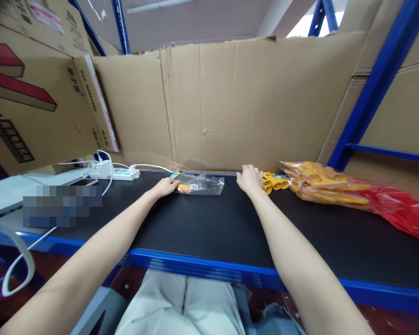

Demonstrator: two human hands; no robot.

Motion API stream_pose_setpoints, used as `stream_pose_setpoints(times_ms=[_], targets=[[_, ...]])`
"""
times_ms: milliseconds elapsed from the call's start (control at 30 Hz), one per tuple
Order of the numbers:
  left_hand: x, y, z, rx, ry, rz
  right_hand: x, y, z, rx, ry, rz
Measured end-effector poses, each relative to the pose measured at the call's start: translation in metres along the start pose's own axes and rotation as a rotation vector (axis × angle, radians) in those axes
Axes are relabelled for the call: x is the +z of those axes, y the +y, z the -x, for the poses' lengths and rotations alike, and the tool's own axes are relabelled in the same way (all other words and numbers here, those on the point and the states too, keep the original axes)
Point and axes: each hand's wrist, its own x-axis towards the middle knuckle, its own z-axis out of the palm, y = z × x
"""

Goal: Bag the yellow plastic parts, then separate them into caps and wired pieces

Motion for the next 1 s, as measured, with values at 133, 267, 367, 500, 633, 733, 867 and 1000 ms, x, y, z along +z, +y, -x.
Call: stream_pose_setpoints(times_ms=[133, 267, 367, 500, 633, 733, 867, 1000], targets=[[0.0, -0.006, -0.003, -0.081, 0.085, -0.124, 0.012, 0.015, 0.002, 0.031, -0.375, 0.145], [0.004, -0.013, -0.005, -0.095, 0.071, -0.077, 0.013, 0.017, 0.002, 0.031, -0.41, 0.16], [0.007, -0.016, -0.007, -0.038, 0.033, -0.051, 0.009, 0.021, 0.0, 0.089, -0.295, 0.17], [0.008, -0.018, -0.008, -0.007, 0.004, -0.088, 0.005, 0.03, -0.003, 0.171, -0.389, 0.233], [0.007, -0.016, -0.007, -0.005, 0.002, -0.092, -0.001, 0.026, -0.003, 0.177, -0.421, 0.264], [0.007, -0.015, -0.007, 0.008, -0.005, -0.091, -0.012, 0.012, -0.003, 0.147, -0.389, 0.235], [0.007, -0.014, -0.008, 0.009, -0.024, -0.099, -0.033, -0.01, -0.002, -0.091, -0.33, -0.005], [0.007, -0.014, -0.009, 0.013, -0.023, -0.086, -0.045, -0.03, 0.008, -0.377, -0.536, -0.192]])
